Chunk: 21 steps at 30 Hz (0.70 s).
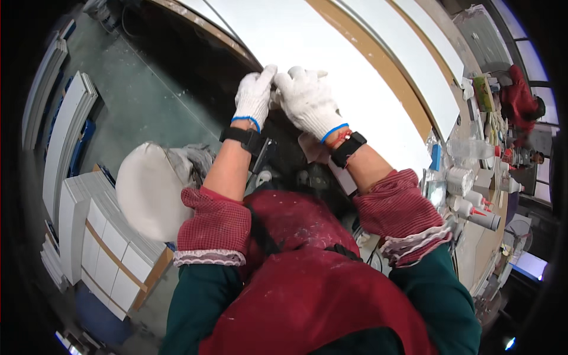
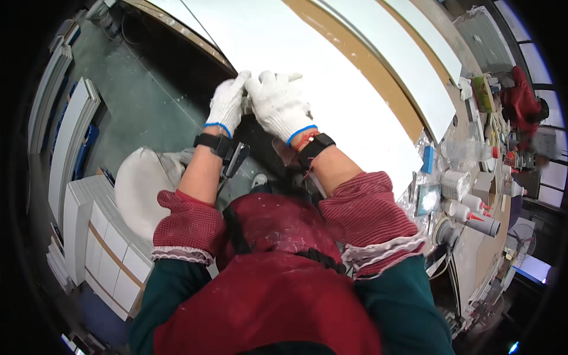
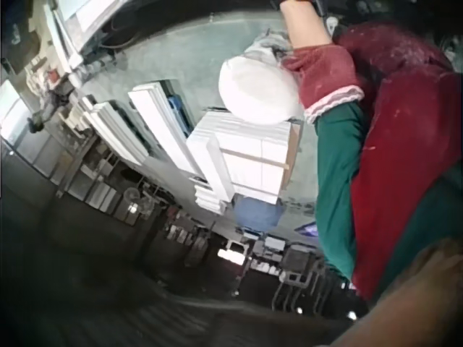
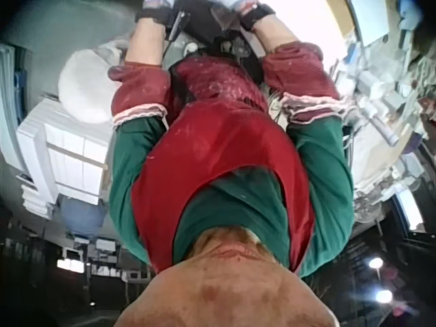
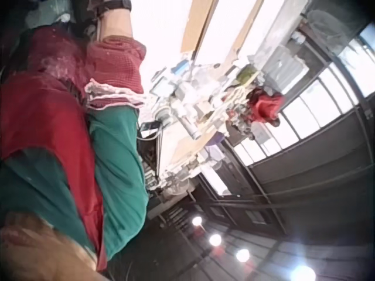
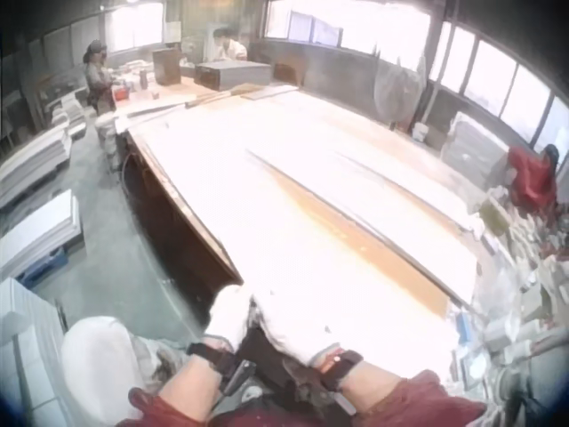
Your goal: Sanding and cleaning the surfaces and edges of white wooden panels on a workshop table.
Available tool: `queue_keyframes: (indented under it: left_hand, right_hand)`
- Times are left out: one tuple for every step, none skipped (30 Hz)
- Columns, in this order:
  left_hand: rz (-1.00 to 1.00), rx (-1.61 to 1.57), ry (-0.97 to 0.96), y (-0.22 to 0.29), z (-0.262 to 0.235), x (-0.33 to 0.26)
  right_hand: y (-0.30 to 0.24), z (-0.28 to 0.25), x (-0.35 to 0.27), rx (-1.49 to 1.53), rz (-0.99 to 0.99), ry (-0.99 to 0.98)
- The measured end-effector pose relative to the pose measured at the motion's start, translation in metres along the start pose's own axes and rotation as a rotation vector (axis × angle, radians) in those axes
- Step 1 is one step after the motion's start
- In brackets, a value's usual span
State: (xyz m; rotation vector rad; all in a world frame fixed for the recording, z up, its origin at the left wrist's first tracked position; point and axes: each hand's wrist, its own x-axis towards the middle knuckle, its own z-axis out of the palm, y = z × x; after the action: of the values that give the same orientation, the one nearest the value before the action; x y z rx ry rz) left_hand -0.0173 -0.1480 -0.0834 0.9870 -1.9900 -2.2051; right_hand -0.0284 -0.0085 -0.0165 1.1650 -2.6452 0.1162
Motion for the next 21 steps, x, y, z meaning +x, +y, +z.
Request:
queue_keyframes:
  left_hand:
    - [0.042, 0.049, -0.022, 0.001, 0.000, 0.001]
    - [0.019, 0.050, -0.030, 0.001, 0.000, -0.001]
    - [0.058, 0.107, -0.008, 0.005, 0.001, 0.001]
    - [0.098, 0.163, 0.013, 0.008, 0.003, 0.002]
    - [0.139, 0.219, 0.034, 0.012, 0.004, 0.002]
    - [0.109, 0.238, 0.035, 0.016, 0.005, 0.002]
    - [0.098, 0.238, 0.020, 0.019, 0.007, -0.001]
    - [0.061, 0.156, 0.011, 0.022, 0.008, -0.005]
    - [0.024, 0.077, 0.000, 0.026, 0.010, -0.011]
    - [0.012, 0.060, 0.007, 0.029, 0.009, -0.015]
    - [0.004, 0.060, -0.003, 0.027, 0.008, -0.014]
    - [0.017, 0.044, 0.001, 0.028, 0.005, -0.015]
    - [0.027, 0.028, 0.005, 0.026, 0.003, -0.012]
    - [0.023, 0.022, 0.006, 0.025, 0.003, -0.009]
    - [0.026, 0.023, -0.014, 0.028, 0.006, -0.011]
    - [0.010, 0.053, -0.027, 0.033, 0.005, -0.013]
    - [-0.005, 0.084, -0.040, 0.038, 0.005, -0.015]
    - [-0.012, 0.120, -0.058, 0.041, 0.003, -0.017]
    - [-0.005, 0.124, -0.067, 0.041, 0.002, -0.017]
    - [-0.006, 0.143, -0.071, 0.042, 0.002, -0.018]
    - [-0.004, 0.163, -0.068, 0.043, 0.000, -0.018]
  right_hand:
    - [0.000, -0.001, -0.004, 0.005, 0.008, -0.023]
    - [0.001, -0.003, -0.009, 0.045, 0.013, -0.063]
    - [0.005, -0.005, -0.009, 0.081, 0.011, -0.094]
    - [0.004, -0.010, -0.014, 0.113, 0.049, -0.140]
    - [0.003, -0.013, -0.023, 0.111, 0.050, -0.153]
    - [0.003, -0.019, -0.034, 0.168, 0.058, -0.131]
    - [0.004, -0.024, -0.047, 0.225, 0.073, -0.111]
    - [0.006, -0.024, -0.061, 0.262, 0.093, -0.098]
    - [0.007, -0.029, -0.076, 0.322, 0.164, -0.121]
    - [0.008, -0.035, -0.090, 0.267, 0.175, -0.126]
    - [0.009, -0.040, -0.105, 0.211, 0.186, -0.131]
    - [0.007, -0.047, -0.119, 0.203, 0.196, -0.131]
    - [0.006, -0.050, -0.133, 0.173, 0.256, -0.145]
    - [0.006, -0.054, -0.146, 0.143, 0.315, -0.156]
    - [0.009, -0.058, -0.161, 0.131, 0.332, -0.154]
    - [0.011, -0.060, -0.174, 0.129, 0.363, -0.163]
    - [0.014, -0.064, -0.186, 0.127, 0.394, -0.170]
    - [0.015, -0.071, -0.195, 0.139, 0.424, -0.190]
    - [0.020, -0.073, -0.210, 0.141, 0.493, -0.217]
    - [0.023, -0.081, -0.224, 0.113, 0.526, -0.295]
    - [0.026, -0.089, -0.237, 0.090, 0.553, -0.370]
